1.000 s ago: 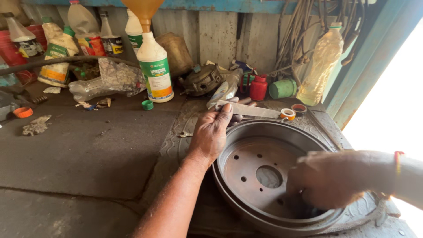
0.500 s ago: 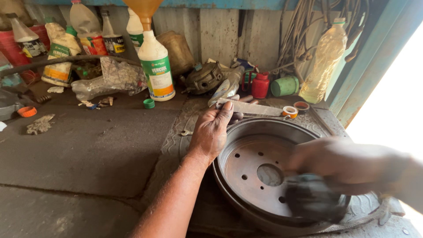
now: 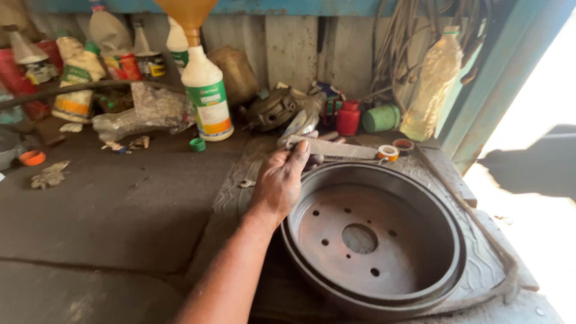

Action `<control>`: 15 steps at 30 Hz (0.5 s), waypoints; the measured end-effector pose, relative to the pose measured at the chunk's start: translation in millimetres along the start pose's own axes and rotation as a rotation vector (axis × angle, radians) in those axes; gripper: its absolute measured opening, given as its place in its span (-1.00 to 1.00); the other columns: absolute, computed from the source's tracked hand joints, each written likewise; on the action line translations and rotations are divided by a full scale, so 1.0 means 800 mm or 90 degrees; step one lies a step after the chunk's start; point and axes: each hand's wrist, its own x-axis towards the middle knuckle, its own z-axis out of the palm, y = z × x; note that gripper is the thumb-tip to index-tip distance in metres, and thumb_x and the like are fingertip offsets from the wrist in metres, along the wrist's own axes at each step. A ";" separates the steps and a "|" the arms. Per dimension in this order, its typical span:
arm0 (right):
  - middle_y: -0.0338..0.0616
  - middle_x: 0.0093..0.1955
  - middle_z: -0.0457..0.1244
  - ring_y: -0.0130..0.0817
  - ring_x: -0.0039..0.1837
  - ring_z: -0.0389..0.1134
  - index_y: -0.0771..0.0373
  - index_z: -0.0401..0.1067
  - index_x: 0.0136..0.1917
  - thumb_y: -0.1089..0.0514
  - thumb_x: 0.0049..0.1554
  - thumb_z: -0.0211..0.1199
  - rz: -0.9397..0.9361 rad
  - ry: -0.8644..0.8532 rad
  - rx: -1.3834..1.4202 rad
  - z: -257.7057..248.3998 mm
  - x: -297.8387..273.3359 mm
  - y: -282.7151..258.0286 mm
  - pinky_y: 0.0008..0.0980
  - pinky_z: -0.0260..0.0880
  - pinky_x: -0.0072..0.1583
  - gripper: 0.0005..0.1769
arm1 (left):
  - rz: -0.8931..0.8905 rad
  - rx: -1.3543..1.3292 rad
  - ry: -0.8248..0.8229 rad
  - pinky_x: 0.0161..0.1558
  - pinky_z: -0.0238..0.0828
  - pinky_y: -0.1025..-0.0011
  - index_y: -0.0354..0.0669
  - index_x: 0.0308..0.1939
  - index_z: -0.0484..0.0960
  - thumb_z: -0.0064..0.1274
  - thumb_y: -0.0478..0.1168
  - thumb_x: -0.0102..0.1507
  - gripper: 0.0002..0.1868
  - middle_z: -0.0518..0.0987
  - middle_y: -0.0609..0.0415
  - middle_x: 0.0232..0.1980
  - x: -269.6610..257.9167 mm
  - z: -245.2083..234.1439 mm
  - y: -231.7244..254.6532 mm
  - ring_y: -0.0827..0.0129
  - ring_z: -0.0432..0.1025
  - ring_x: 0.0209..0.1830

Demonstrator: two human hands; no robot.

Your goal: The person cleans a metal brake drum using a cloth and a long metal strip.

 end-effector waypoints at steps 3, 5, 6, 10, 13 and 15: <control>-0.04 0.28 0.34 -0.17 0.29 0.38 0.06 0.54 0.13 0.29 0.04 0.09 -0.368 0.179 -0.040 -0.007 0.018 -0.009 -0.27 0.38 0.28 -0.59 | 0.002 -0.049 -0.015 0.01 0.41 0.51 -0.33 0.19 0.55 -0.15 -0.03 0.47 -0.57 0.69 0.12 0.07 0.000 -0.003 0.004 0.56 0.42 -0.13; -0.04 0.30 0.34 -0.14 0.31 0.37 0.04 0.53 0.15 0.29 0.05 0.07 -0.641 0.153 -0.010 0.025 -0.002 -0.077 -0.25 0.36 0.30 -0.56 | -0.001 -0.046 -0.015 0.02 0.40 0.50 -0.33 0.23 0.53 -0.15 -0.05 0.47 -0.57 0.66 0.11 0.07 0.001 -0.001 0.004 0.55 0.41 -0.12; -0.04 0.30 0.33 -0.13 0.31 0.36 0.03 0.53 0.16 0.29 0.05 0.07 -0.747 0.119 0.003 0.037 -0.011 -0.109 -0.24 0.35 0.31 -0.55 | 0.012 -0.063 -0.032 0.06 0.39 0.50 -0.33 0.22 0.52 -0.16 -0.03 0.47 -0.56 0.66 0.13 0.11 -0.004 -0.002 0.005 0.55 0.44 -0.02; 0.04 0.18 0.29 -0.05 0.20 0.34 0.23 0.50 0.12 0.22 -0.06 0.12 -0.736 -0.291 0.008 0.060 -0.023 -0.182 -0.09 0.34 0.21 -0.55 | 0.042 -0.015 -0.030 0.12 0.39 0.49 -0.35 0.24 0.54 -0.15 -0.01 0.49 -0.53 0.64 0.10 0.05 0.000 -0.003 0.001 0.54 0.45 0.00; -0.02 0.11 0.33 -0.03 0.15 0.35 0.16 0.52 0.08 0.17 -0.04 0.13 -0.694 -0.309 -0.046 0.060 -0.008 -0.175 -0.08 0.37 0.14 -0.61 | 0.026 0.022 0.006 0.06 0.40 0.49 -0.35 0.25 0.56 -0.12 0.00 0.46 -0.51 0.65 0.11 0.02 -0.003 -0.006 -0.005 0.53 0.41 -0.11; -0.01 0.13 0.33 -0.01 0.15 0.35 0.17 0.48 0.15 0.16 0.04 0.11 -0.591 -0.334 -0.143 0.061 -0.002 -0.160 -0.03 0.38 0.10 -0.61 | 0.011 0.015 0.009 0.05 0.41 0.49 -0.35 0.25 0.57 -0.11 -0.01 0.46 -0.51 0.65 0.10 -0.01 0.000 -0.004 -0.003 0.53 0.42 -0.12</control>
